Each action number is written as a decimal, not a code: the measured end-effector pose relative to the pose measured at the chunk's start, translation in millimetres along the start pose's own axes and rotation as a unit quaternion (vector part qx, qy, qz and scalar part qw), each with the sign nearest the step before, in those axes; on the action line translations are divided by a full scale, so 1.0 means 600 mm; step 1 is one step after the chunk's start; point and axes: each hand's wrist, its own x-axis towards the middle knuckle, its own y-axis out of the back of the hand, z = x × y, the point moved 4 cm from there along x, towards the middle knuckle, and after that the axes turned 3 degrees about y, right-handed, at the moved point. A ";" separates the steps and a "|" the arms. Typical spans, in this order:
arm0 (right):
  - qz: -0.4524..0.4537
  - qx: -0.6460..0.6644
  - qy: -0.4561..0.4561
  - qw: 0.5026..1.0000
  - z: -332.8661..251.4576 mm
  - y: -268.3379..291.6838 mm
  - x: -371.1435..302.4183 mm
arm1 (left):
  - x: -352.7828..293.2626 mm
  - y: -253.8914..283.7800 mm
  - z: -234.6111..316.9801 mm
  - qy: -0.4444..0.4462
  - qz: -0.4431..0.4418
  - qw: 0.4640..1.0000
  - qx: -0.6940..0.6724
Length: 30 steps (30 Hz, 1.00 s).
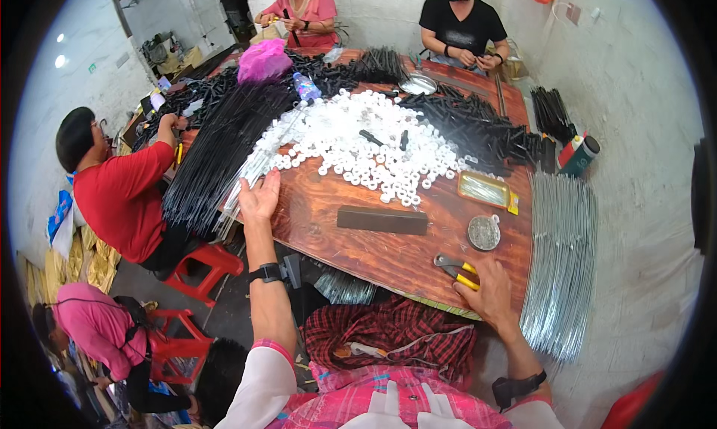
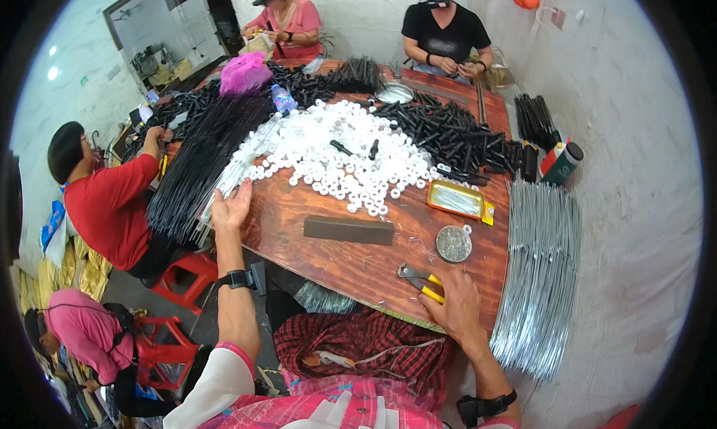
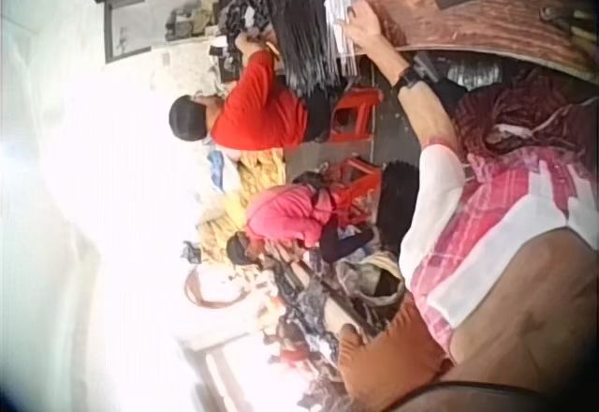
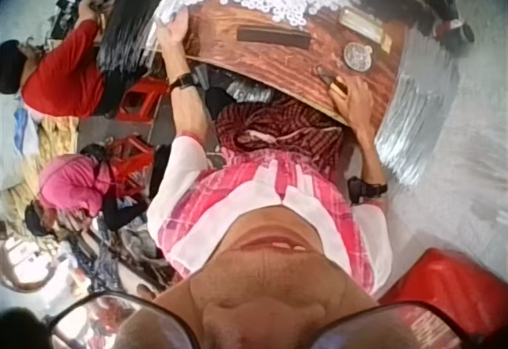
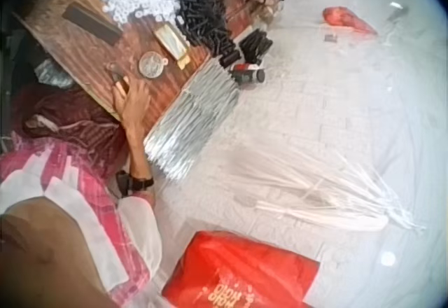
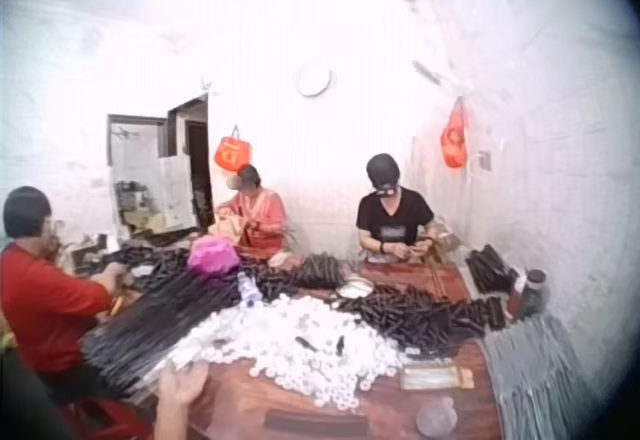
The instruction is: Assemble umbrella components by inserting metal ribs into a plastic center piece and securing them with pliers.
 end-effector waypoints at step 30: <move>0.106 -0.233 -0.413 0.874 0.341 0.254 -0.029 | -0.296 0.016 -0.289 0.114 -0.140 0.853 0.489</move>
